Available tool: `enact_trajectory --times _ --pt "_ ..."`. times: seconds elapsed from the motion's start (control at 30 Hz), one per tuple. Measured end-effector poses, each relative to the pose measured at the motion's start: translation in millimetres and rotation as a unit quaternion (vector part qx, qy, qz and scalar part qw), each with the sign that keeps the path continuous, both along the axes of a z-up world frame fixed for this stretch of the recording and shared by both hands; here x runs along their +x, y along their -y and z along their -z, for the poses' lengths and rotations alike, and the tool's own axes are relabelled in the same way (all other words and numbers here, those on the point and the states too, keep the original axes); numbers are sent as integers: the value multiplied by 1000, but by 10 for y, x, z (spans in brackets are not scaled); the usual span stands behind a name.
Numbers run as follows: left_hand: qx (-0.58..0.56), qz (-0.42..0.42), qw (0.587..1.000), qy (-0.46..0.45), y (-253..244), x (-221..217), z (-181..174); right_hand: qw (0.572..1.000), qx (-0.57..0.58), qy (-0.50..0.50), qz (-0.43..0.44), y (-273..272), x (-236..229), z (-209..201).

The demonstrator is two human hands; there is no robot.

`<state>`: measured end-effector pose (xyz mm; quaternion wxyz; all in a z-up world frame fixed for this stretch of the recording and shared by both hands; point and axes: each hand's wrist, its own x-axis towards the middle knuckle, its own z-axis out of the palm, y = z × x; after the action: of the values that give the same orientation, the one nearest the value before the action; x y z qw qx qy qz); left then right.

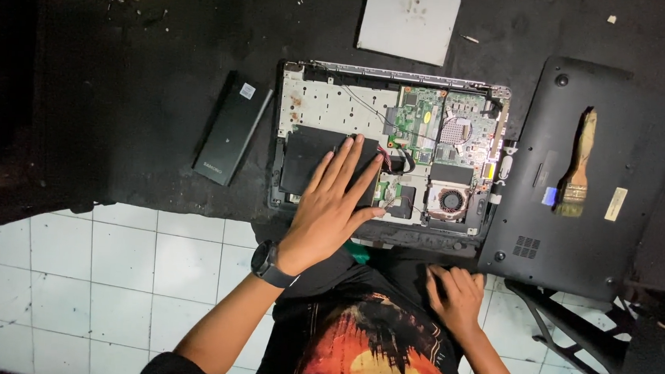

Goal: The person places a black battery into the chassis of a disassembled laptop and connects the internal wires. They then place the back cover onto the laptop and use a screwdriver to secure it with screws.

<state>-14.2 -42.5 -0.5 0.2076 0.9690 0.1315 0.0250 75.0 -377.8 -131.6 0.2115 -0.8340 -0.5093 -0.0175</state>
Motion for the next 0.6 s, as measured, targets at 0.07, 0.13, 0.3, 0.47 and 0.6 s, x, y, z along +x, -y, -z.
enact_trajectory --times 0.07,0.13,0.3,0.47,0.6 --pt "21 1 1000 -1 -3 1 15 1000 -1 0 -2 -25 12 -7" --pt "22 -2 1000 2 13 -2 40 1000 7 -3 0 -18 6 -10" --pt "-147 -33 982 111 10 -64 59 1000 10 -1 0 -20 7 -28" --pt "-214 -133 948 196 -84 -324 -183 1000 -8 4 2 35 13 12" --pt "-161 -135 977 30 -110 -505 -196 1000 3 4 1 -14 9 -24"
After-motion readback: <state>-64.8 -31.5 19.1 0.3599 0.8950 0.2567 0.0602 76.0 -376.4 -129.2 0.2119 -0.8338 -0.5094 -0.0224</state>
